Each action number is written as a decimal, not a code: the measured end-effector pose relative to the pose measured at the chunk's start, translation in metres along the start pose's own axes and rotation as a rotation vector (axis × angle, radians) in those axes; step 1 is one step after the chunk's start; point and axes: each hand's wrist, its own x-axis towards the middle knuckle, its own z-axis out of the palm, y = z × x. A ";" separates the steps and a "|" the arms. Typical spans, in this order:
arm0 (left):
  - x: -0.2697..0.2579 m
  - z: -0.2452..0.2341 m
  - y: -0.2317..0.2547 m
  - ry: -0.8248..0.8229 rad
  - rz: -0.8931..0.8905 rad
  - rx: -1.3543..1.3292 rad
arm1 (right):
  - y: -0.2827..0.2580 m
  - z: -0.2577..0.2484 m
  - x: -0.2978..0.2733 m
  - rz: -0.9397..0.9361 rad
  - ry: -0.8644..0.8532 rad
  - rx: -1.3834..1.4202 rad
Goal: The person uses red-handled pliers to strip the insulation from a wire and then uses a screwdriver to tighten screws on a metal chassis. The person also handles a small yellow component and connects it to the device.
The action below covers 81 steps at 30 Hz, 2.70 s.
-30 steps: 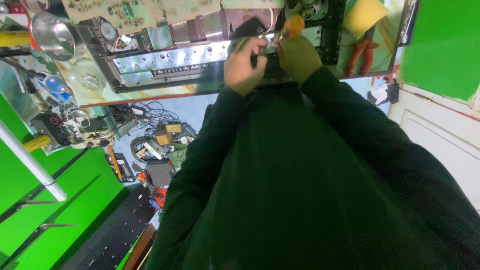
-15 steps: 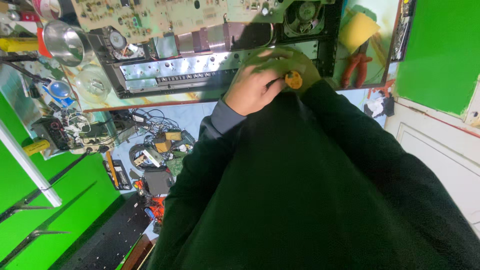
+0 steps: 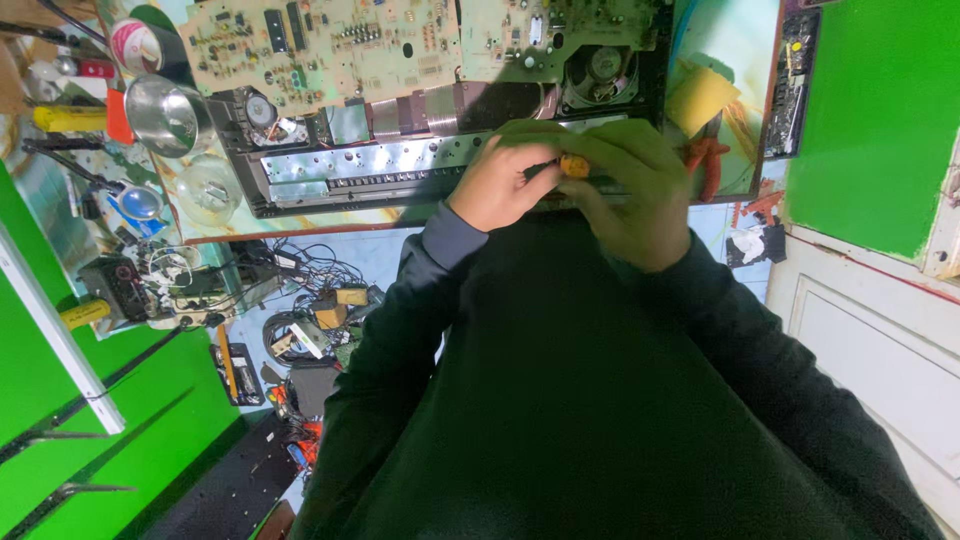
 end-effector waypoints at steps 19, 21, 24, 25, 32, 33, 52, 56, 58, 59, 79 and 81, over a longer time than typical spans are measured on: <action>-0.004 -0.006 -0.018 -0.078 -0.151 0.051 | 0.024 -0.004 0.017 0.012 -0.152 0.292; -0.008 0.001 -0.016 -0.084 -0.180 0.118 | 0.027 -0.001 0.011 0.001 -0.128 0.224; -0.010 0.005 -0.015 -0.037 -0.108 0.093 | 0.033 0.001 0.011 -0.030 -0.110 0.233; -0.008 0.004 -0.015 -0.054 -0.114 0.074 | 0.033 0.001 0.010 -0.021 -0.117 0.248; 0.004 -0.009 -0.010 -0.182 -0.202 -0.028 | 0.035 -0.005 0.017 -0.140 -0.172 0.208; 0.001 -0.009 -0.010 -0.214 -0.251 -0.090 | 0.033 -0.005 0.016 -0.151 -0.192 0.202; -0.026 0.027 -0.021 0.065 -0.224 0.152 | 0.045 -0.007 0.015 -0.269 -0.172 0.059; -0.030 0.033 -0.009 0.144 -0.310 0.149 | 0.042 -0.007 0.020 -0.263 -0.256 0.088; -0.029 0.034 -0.007 0.191 -0.329 0.050 | 0.038 -0.002 0.026 -0.328 -0.246 0.027; -0.028 0.035 -0.007 0.212 -0.352 -0.031 | 0.037 -0.001 0.028 -0.359 -0.242 -0.004; -0.001 0.009 -0.010 -0.054 -0.089 0.108 | 0.032 0.002 0.002 -0.083 -0.045 0.050; 0.003 0.004 -0.008 -0.074 -0.126 0.077 | 0.028 0.004 0.006 -0.108 -0.018 0.034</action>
